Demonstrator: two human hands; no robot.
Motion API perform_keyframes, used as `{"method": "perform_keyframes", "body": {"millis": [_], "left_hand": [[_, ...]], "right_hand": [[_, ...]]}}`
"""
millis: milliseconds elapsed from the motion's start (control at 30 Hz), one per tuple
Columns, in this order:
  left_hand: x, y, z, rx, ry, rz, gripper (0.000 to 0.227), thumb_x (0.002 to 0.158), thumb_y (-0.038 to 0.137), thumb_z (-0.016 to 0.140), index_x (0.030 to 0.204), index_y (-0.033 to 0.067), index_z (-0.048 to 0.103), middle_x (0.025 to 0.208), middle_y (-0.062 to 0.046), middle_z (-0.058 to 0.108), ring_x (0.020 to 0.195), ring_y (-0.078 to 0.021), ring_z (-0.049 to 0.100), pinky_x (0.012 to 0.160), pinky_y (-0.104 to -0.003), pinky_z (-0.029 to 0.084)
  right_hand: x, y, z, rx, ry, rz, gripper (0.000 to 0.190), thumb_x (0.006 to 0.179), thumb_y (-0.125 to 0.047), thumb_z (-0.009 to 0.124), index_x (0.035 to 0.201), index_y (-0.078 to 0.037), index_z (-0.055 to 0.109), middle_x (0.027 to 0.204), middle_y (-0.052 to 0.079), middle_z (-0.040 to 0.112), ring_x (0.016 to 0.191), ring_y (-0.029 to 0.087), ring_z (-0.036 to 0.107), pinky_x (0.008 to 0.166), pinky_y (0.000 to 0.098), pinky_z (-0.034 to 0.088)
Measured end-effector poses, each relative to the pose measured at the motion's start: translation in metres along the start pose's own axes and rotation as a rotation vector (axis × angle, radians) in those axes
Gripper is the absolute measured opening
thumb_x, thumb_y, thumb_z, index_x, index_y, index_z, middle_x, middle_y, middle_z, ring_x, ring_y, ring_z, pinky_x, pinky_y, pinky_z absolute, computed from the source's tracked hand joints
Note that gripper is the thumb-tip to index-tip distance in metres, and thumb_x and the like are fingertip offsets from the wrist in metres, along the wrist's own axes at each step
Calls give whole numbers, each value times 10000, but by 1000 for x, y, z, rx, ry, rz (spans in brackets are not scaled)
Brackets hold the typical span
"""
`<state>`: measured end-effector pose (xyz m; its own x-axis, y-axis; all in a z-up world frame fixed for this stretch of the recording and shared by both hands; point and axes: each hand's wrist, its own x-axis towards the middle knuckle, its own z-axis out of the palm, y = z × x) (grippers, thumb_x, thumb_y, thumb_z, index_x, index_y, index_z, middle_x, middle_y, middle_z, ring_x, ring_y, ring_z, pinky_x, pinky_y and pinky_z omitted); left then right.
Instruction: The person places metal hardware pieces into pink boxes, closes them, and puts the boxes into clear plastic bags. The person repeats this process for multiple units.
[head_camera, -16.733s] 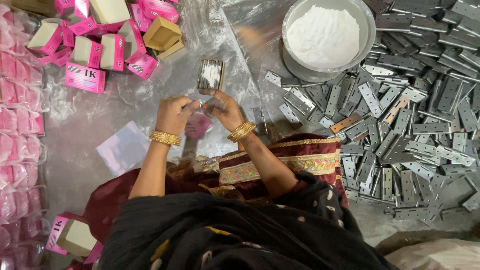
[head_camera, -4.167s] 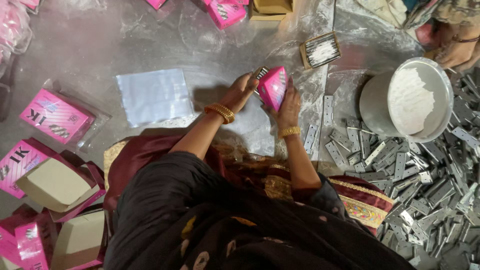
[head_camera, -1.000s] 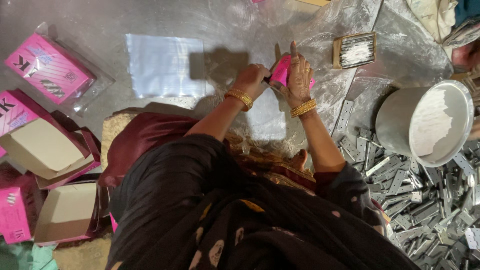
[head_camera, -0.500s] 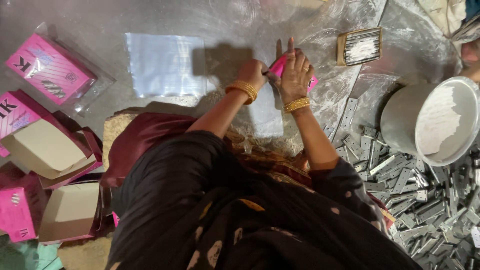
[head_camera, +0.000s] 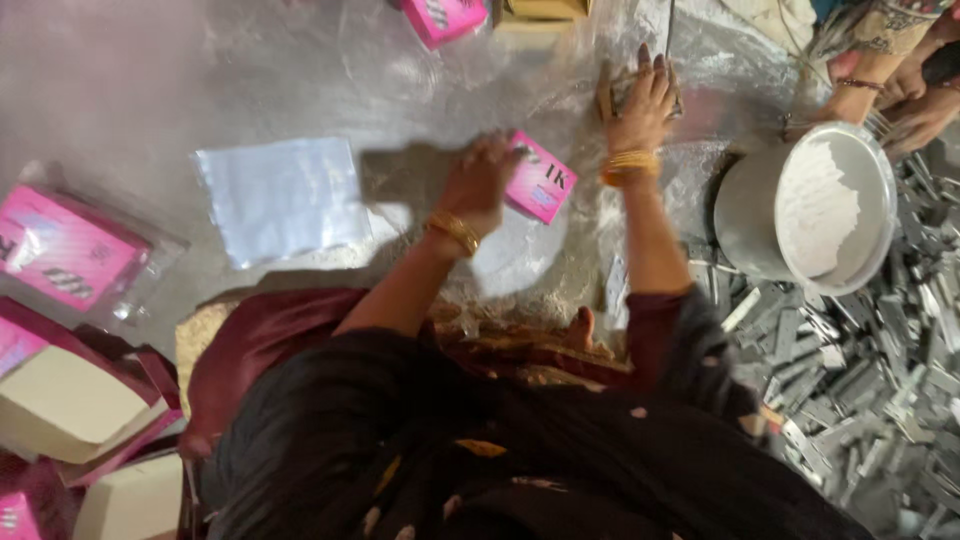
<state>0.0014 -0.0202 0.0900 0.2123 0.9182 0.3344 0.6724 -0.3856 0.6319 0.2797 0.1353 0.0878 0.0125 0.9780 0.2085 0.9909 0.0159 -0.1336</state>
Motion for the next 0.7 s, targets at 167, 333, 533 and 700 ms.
{"method": "perform_keyframes", "body": {"millis": [167, 333, 533, 700], "left_hand": [[3, -7, 6, -14, -242, -8, 687, 819, -56, 619, 1454, 186, 523, 1664, -72, 216, 1503, -342, 296, 1203, -521, 288], [1, -6, 13, -101, -343, -81, 702, 823, -66, 580, 1478, 170, 493, 1695, -55, 180, 1528, -307, 281, 1197, -518, 282], [-1, -4, 1, -69, -381, -102, 679, 819, -86, 539, 1444, 176, 513, 1686, -46, 216, 1517, -302, 301, 1196, -474, 276], [1, -9, 0, -131, -129, 23, 659, 852, -80, 515, 1488, 87, 488, 1625, -143, 397, 1489, -310, 407, 1252, -434, 300]], "right_hand": [[45, 81, -12, -1018, -53, -702, 1100, 815, -419, 697, 1750, -261, 138, 1692, 66, 303, 1489, 331, 254, 1065, 723, 72], [23, 67, -29, -658, -494, -365, 1293, 641, -540, 888, 1703, -255, 208, 1671, 106, 368, 1569, 335, 294, 1233, 725, 52], [-48, 8, -49, -258, -402, 157, 1207, 590, -549, 971, 1544, -167, 338, 1506, 214, 390, 1362, 453, 374, 1047, 644, 367], [-87, -51, -82, 112, -194, 154, 1022, 714, -494, 907, 1484, 9, 460, 1313, 196, 547, 1202, 329, 589, 1019, 403, 527]]}}
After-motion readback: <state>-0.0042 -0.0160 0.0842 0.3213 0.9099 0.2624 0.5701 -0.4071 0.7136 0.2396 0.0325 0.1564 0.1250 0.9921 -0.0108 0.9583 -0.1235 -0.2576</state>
